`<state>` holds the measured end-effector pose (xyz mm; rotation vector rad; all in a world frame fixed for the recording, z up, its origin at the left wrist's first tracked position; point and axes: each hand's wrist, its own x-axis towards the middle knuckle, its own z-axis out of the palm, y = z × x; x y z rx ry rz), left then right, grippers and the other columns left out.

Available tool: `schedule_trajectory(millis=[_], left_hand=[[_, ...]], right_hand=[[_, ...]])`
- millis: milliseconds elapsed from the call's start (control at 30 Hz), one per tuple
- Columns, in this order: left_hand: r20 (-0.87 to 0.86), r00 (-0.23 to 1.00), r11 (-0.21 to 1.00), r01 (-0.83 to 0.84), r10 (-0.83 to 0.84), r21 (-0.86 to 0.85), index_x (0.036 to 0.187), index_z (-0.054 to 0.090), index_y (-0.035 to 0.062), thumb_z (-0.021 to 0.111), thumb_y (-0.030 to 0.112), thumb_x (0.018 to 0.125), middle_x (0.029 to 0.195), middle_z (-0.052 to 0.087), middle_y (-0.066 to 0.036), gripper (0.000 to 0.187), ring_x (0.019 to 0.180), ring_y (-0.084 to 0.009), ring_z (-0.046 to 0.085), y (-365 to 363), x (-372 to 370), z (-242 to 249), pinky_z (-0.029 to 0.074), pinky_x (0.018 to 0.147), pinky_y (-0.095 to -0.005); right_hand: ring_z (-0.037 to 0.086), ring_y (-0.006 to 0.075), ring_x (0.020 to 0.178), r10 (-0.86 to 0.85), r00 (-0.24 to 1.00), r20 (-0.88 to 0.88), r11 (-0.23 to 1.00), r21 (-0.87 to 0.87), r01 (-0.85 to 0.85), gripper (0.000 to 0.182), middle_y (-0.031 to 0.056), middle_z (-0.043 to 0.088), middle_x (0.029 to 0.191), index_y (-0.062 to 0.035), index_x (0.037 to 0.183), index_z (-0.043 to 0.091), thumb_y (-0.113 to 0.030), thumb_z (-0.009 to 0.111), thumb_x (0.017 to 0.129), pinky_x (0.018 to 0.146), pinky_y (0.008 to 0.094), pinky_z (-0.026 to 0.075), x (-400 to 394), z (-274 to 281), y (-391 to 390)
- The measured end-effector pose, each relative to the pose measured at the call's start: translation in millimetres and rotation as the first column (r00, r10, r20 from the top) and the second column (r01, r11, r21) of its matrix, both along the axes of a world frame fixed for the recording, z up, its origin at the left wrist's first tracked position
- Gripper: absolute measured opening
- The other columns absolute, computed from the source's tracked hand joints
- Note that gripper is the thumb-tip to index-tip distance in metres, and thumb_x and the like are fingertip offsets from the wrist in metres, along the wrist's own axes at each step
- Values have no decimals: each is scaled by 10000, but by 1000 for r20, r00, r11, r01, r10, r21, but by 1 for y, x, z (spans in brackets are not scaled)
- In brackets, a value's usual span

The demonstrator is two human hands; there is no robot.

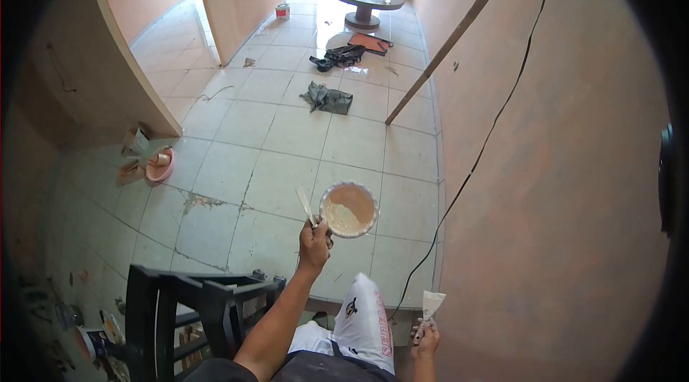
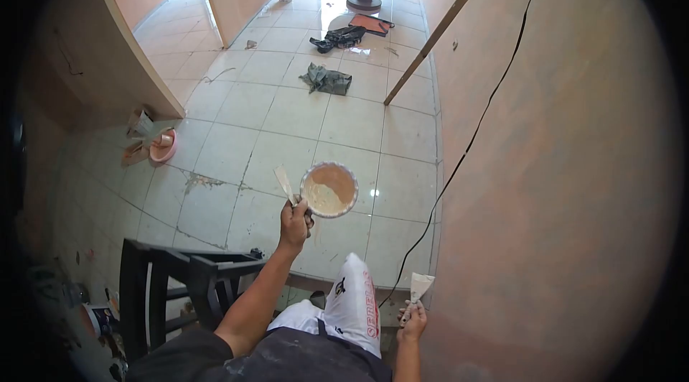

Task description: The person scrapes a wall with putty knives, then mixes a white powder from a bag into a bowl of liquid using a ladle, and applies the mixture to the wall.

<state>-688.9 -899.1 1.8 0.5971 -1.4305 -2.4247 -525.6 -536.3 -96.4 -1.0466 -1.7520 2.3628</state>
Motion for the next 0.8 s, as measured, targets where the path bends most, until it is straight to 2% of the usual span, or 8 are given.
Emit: schedule_trajectory(millis=[100,200,267,300,400,533,700,800], left_hand=[[30,999,999,-46,45,9,872,482,102,495,189,960,642,451,23,125,470,-46,390,-5,-52,23,347,425,-206],[48,992,993,-115,115,-6,850,469,112,494,199,961,639,445,27,143,468,-48,389,-22,-94,13,325,393,-215],[133,977,985,-171,166,33,874,473,116,491,217,957,657,441,31,132,473,-48,384,-44,-115,7,302,366,-221],[235,949,976,-218,210,8,909,480,117,497,239,954,685,446,25,132,483,-52,384,-54,-123,8,304,378,-216],[322,916,969,-246,238,-18,1002,505,103,514,228,942,742,489,3,140,507,-56,411,-97,-127,23,317,385,-214],[308,872,925,-355,380,-136,916,482,106,513,222,952,707,448,21,125,491,-57,389,-164,-114,40,332,407,-221],[377,779,865,-456,501,-209,960,521,128,526,282,945,721,449,39,155,516,-46,380,-185,-112,92,342,447,-212],[311,733,796,-542,605,-270,962,535,97,541,280,951,732,483,20,183,538,-57,433,-193,-116,68,399,472,-227]], right_hand=[[605,138,657,-62,995,72,997,55,58,251,65,679,998,-50,1197,543,-173,459,995,494,279,508,-32,-11,17],[589,134,580,-98,978,183,990,122,76,225,62,685,885,-52,1111,586,-182,438,1002,444,272,484,-58,-43,24],[569,123,530,13,919,393,956,265,-127,230,62,683,839,-31,1078,618,-168,453,997,425,252,453,-62,-46,32],[546,128,477,-12,878,479,958,258,-128,237,68,676,780,-29,1029,631,-181,453,995,408,266,443,-70,-34,30],[542,137,460,-54,847,529,965,246,-92,258,72,655,729,-24,981,634,-202,448,996,401,278,434,-101,-10,18],[516,149,466,149,789,596,858,318,-403,231,58,589,674,-47,927,616,-172,429,981,385,289,397,-218,24,26],[570,138,576,298,892,338,884,255,-392,210,48,582,698,-53,956,606,-221,487,999,472,268,443,-408,67,12],[575,127,612,444,863,242,835,239,-497,178,39,593,728,-48,1011,603,-209,528,989,500,249,449,-493,83,-11]])
